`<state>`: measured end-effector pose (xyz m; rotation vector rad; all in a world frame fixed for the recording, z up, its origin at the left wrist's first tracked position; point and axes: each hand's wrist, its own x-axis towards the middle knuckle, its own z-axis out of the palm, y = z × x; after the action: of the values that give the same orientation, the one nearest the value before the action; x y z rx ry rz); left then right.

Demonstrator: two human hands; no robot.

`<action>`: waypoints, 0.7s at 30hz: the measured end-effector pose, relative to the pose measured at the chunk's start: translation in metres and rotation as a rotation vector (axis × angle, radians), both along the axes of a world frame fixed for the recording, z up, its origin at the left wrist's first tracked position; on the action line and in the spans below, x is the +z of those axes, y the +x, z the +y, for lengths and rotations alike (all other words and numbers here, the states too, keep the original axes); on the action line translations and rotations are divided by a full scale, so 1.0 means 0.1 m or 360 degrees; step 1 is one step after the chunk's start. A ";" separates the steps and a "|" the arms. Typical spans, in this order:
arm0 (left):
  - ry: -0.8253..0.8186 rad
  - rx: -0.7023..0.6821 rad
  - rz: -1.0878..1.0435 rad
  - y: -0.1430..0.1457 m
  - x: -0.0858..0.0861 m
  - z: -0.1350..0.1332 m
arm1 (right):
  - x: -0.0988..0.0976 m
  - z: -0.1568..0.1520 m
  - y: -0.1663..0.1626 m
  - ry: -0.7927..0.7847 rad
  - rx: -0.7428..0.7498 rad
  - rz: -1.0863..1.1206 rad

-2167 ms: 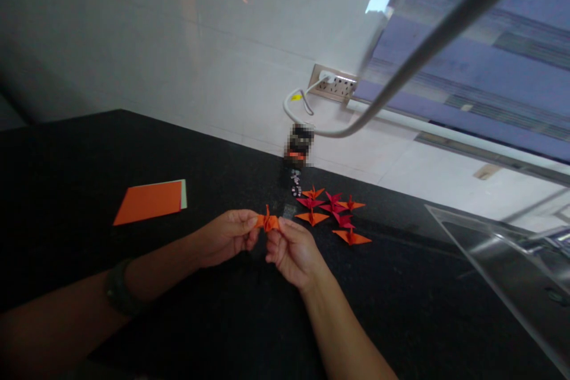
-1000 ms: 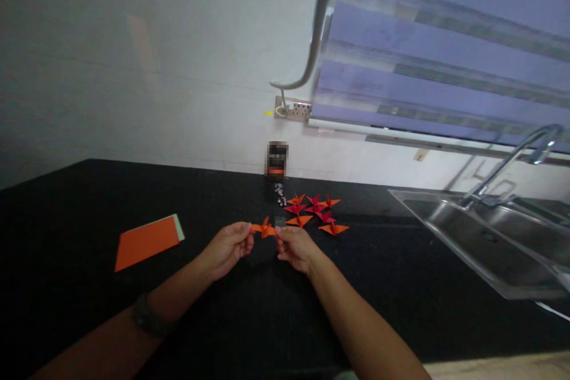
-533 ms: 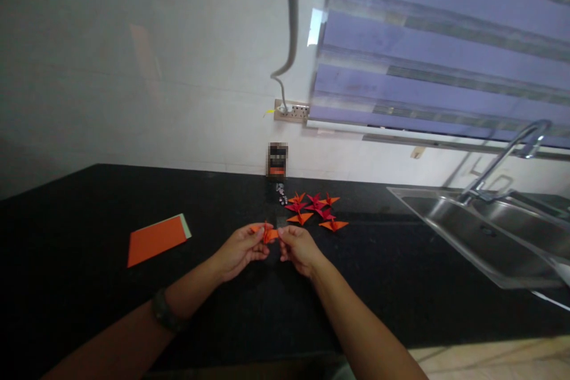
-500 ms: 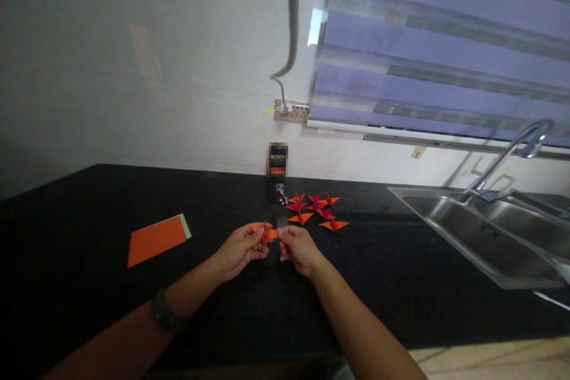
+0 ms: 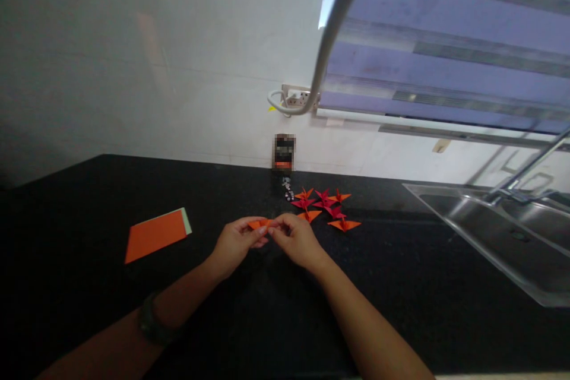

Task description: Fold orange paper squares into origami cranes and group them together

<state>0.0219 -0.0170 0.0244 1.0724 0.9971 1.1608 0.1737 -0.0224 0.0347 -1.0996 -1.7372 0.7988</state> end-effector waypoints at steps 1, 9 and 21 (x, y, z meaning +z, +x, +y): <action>0.0001 -0.0004 0.0010 0.00 0.00 0.00 | -0.01 0.01 -0.01 -0.0017 -0.0025 0.0006; -0.0043 -0.0056 0.0022 0.00 -0.02 0.02 | -0.15 0.06 0.00 -0.0502 0.0108 0.0467; -0.0257 -0.0190 -0.0034 0.01 0.02 -0.03 | -0.12 -0.01 0.07 -0.0122 0.0180 0.0109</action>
<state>0.0230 -0.0198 0.0265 0.9753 0.9791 0.9762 0.1809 -0.0231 0.0222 -1.0192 -1.7357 0.9688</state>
